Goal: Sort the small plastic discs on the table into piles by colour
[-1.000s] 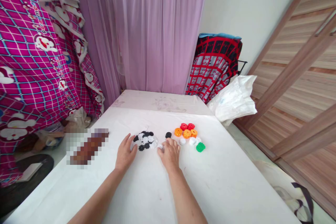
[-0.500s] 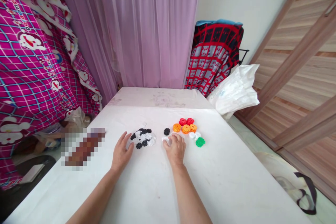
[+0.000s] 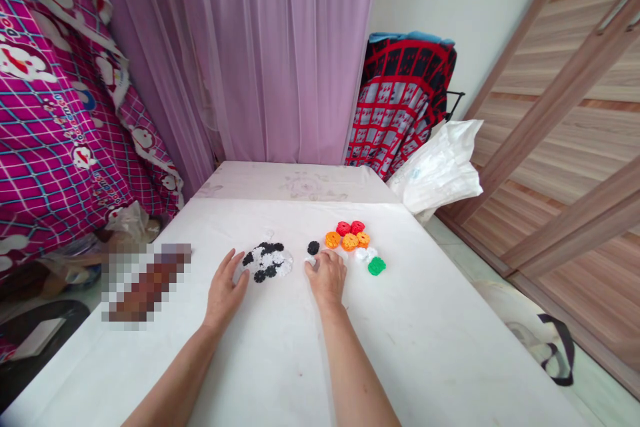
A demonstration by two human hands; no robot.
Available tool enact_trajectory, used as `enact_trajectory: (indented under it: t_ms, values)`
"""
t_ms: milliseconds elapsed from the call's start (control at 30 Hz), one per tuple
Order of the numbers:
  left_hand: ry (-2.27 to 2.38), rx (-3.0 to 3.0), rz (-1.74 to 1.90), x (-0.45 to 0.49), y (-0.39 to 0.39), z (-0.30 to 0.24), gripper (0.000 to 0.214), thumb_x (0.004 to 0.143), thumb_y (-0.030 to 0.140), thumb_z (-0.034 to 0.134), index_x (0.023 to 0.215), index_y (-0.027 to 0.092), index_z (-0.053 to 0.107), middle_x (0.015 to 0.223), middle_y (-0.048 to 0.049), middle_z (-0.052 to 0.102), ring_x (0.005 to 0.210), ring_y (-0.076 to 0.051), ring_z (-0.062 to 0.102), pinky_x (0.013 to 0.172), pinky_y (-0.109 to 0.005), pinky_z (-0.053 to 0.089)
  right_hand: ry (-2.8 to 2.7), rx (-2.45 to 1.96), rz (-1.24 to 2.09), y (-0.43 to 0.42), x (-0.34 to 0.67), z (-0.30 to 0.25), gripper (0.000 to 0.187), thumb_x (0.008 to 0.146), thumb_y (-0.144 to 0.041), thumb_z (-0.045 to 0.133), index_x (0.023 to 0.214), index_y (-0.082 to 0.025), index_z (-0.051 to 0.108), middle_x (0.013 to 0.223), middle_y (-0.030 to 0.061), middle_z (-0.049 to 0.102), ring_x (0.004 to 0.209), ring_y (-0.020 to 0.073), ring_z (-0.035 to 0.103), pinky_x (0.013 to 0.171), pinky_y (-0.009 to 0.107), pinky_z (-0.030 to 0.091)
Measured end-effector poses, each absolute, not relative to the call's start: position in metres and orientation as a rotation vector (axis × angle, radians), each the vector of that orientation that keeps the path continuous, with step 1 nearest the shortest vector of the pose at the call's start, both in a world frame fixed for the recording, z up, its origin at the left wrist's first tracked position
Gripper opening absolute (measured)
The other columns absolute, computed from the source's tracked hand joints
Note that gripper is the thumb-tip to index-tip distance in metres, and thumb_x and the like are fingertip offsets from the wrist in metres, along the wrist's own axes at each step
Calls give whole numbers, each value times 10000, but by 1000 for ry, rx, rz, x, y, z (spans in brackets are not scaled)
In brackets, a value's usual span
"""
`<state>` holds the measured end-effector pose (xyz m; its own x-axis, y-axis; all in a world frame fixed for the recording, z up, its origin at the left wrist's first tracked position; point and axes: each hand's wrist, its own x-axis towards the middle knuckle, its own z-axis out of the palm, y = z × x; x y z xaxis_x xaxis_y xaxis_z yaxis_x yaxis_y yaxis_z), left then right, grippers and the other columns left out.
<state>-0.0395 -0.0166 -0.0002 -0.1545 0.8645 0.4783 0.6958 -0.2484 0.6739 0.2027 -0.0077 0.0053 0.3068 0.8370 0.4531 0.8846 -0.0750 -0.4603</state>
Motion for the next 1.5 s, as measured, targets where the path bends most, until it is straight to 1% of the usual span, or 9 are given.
enact_trajectory:
  t_ms: [133,233,300,500,700,867,1000,1133,1500]
  values:
    - [1819,1901,1336,-39,-18,2,397,844,275,556,1237,239,603,1414,-114,514,1216,-285,559,970,-472,507,-1543,-1846,-118,-11,201,7,132,763,-277,673,871,-207,705,1051,65,661,977,236,532,831,342,356]
    - [1841,1919,1293,-39,-18,3,395,861,281,527,1243,207,597,1424,-133,505,1267,-293,520,998,-481,488,-1640,-1716,-119,-18,191,10,110,770,-236,662,872,-217,699,1041,50,657,982,216,527,844,326,355]
    - [1846,1938,1287,-38,-18,3,393,868,279,517,1245,198,593,1422,-137,507,1288,-293,503,1019,-489,471,-1719,-1650,-86,-23,181,12,109,773,-245,667,875,-224,696,1020,40,656,980,206,526,848,317,356]
    - [1828,1929,1307,-38,-17,2,394,868,280,528,1251,211,586,1426,-127,507,1290,-285,505,1038,-494,456,-1831,-1722,-13,-28,158,18,266,757,-346,712,991,-221,698,1004,44,651,978,217,533,840,328,364]
    - [1822,1912,1298,-37,-17,3,395,867,276,526,1252,214,590,1431,-123,504,1293,-285,501,1032,-496,458,-1840,-1770,40,-25,154,18,185,771,-312,698,937,-228,693,974,37,653,961,212,543,825,323,363]
    - [1822,1888,1310,-37,-19,3,391,861,272,540,1246,230,595,1428,-111,507,1290,-285,503,1025,-490,466,-1754,-1709,26,-25,162,17,149,773,-284,669,907,-221,679,979,44,657,956,208,545,833,313,369]
    - [1830,1883,1291,-36,-20,4,388,867,275,525,1246,224,594,1433,-110,502,1297,-284,497,1022,-479,470,-1551,-1733,-61,-20,195,12,198,774,-331,644,916,-200,685,991,74,663,943,223,543,853,329,382]
    - [1820,1891,1269,-37,-20,5,392,869,284,520,1248,216,593,1440,-117,497,1296,-286,497,1018,-481,469,-1480,-1829,-34,-15,217,6,235,758,-384,638,881,-192,694,941,74,674,889,224,545,829,332,398]
    - [1808,1872,1313,-37,-20,4,405,848,279,544,1247,245,602,1427,-90,512,1253,-275,531,1028,-473,461,-1560,-1875,-54,-8,204,8,214,774,-351,612,896,-201,703,949,67,660,924,217,540,840,321,384]
